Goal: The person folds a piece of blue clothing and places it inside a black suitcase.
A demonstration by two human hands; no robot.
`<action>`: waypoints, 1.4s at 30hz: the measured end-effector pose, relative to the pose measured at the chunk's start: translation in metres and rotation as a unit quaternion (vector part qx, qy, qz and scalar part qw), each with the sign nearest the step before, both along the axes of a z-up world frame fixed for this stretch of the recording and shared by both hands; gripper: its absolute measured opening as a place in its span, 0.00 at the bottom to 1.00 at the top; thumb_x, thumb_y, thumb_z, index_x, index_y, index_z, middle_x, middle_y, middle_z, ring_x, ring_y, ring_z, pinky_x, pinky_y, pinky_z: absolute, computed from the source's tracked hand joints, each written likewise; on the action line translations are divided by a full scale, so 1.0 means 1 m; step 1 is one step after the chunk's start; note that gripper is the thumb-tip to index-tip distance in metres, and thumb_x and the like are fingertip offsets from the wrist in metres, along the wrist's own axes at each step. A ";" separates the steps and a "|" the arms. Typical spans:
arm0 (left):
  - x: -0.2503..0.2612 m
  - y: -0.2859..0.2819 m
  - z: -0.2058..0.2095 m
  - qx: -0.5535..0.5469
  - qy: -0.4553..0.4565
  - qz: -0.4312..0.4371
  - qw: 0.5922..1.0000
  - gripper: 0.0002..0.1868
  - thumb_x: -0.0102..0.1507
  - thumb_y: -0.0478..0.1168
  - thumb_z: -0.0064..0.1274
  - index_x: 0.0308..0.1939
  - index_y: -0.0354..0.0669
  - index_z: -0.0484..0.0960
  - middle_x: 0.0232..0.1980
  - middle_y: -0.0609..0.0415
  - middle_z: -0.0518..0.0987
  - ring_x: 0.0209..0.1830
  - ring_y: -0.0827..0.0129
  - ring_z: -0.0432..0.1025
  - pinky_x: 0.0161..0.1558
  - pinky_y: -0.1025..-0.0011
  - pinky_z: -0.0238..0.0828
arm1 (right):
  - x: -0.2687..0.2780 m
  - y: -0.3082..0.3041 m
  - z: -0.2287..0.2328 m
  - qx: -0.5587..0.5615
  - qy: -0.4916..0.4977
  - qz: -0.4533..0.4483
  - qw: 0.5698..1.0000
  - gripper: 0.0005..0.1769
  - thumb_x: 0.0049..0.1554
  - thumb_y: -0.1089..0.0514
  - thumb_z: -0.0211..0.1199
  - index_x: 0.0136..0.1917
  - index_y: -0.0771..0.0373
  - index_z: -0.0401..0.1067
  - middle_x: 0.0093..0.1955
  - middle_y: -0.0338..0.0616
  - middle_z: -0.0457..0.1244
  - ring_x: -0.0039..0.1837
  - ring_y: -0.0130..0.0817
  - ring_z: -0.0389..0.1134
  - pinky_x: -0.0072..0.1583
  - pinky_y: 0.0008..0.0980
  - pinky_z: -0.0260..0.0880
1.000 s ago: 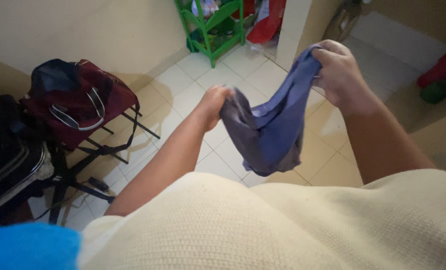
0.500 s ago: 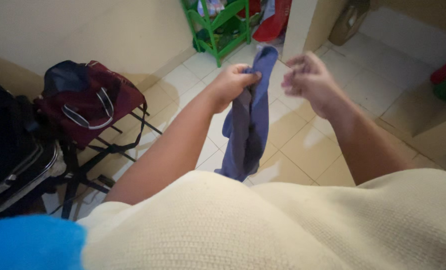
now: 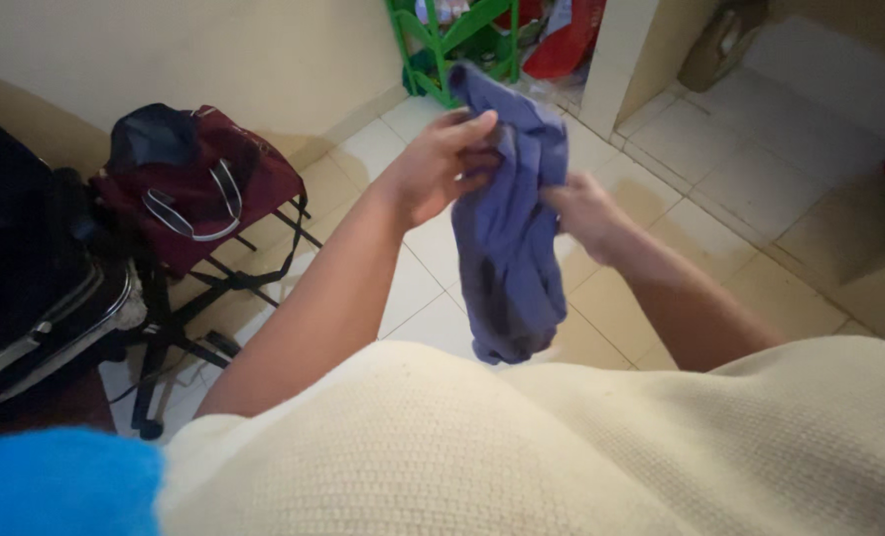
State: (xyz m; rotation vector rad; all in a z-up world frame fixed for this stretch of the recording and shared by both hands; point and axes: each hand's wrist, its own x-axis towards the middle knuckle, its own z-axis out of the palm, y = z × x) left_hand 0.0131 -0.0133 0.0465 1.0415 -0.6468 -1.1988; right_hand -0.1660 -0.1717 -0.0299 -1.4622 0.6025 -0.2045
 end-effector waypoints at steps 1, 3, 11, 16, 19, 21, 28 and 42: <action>0.004 0.006 -0.011 0.043 -0.015 -0.012 0.999 0.16 0.64 0.51 0.60 0.50 0.49 0.78 0.51 0.56 0.79 0.49 0.70 0.73 0.51 0.67 0.70 | 0.001 0.000 0.017 0.005 -0.014 -0.017 1.000 0.13 0.64 0.57 0.55 0.57 0.63 0.76 0.50 0.43 0.71 0.49 0.34 0.74 0.51 0.37 0.75; 0.013 0.020 -0.038 0.128 -0.044 -0.036 0.990 0.20 0.60 0.56 0.60 0.50 0.51 0.78 0.57 0.55 0.78 0.53 0.70 0.73 0.54 0.67 0.70 | 0.002 0.001 0.049 0.013 -0.040 -0.051 0.998 0.13 0.65 0.55 0.57 0.58 0.63 0.75 0.50 0.44 0.70 0.48 0.34 0.73 0.50 0.36 0.74; -0.067 0.012 -0.122 0.277 -0.240 -0.092 0.926 0.54 0.51 0.55 0.70 0.73 0.38 0.59 0.70 0.42 0.70 0.74 0.49 0.62 0.73 0.49 0.59 | 0.005 -0.002 0.113 0.102 -0.140 -0.058 0.983 0.13 0.66 0.59 0.56 0.59 0.70 0.68 0.52 0.49 0.70 0.52 0.41 0.75 0.59 0.48 0.77; -0.066 -0.016 -0.122 0.177 -0.107 -0.054 0.977 0.34 0.68 0.55 0.48 0.71 0.37 0.70 0.68 0.44 0.77 0.69 0.53 0.69 0.70 0.51 0.58 | -0.003 -0.019 0.099 0.096 -0.162 -0.014 0.982 0.15 0.64 0.60 0.58 0.62 0.68 0.69 0.56 0.50 0.67 0.58 0.39 0.70 0.63 0.44 0.74; -0.054 -0.021 -0.087 0.180 -0.029 0.003 0.983 0.25 0.68 0.55 0.42 0.64 0.48 0.72 0.63 0.49 0.79 0.61 0.59 0.74 0.62 0.53 0.66 | -0.014 -0.037 0.069 0.063 -0.111 -0.020 0.992 0.20 0.63 0.63 0.60 0.67 0.68 0.68 0.57 0.52 0.62 0.59 0.39 0.65 0.63 0.42 0.67; -0.041 -0.021 -0.066 0.125 0.030 0.011 0.992 0.23 0.69 0.56 0.41 0.60 0.47 0.75 0.60 0.48 0.80 0.57 0.59 0.76 0.58 0.54 0.71 | -0.022 -0.032 0.046 0.079 -0.107 -0.010 0.991 0.25 0.60 0.66 0.60 0.70 0.67 0.63 0.61 0.57 0.63 0.60 0.45 0.64 0.62 0.44 0.65; 0.006 -0.021 -0.038 0.055 0.076 0.013 0.996 0.19 0.70 0.54 0.43 0.54 0.46 0.78 0.56 0.48 0.80 0.55 0.59 0.76 0.53 0.57 0.74 | -0.013 0.017 0.009 -0.054 0.038 0.091 0.994 0.25 0.61 0.58 0.58 0.71 0.61 0.66 0.62 0.48 0.68 0.62 0.39 0.70 0.62 0.39 0.71; 0.056 0.075 -0.092 0.239 -0.186 -0.244 0.921 0.25 0.57 0.40 0.63 0.59 0.42 0.80 0.56 0.57 0.82 0.57 0.73 0.72 0.55 0.66 0.69 | 0.096 0.064 0.079 0.136 -0.093 -0.116 0.979 0.13 0.63 0.59 0.60 0.58 0.68 0.71 0.52 0.50 0.70 0.51 0.39 0.75 0.58 0.41 0.80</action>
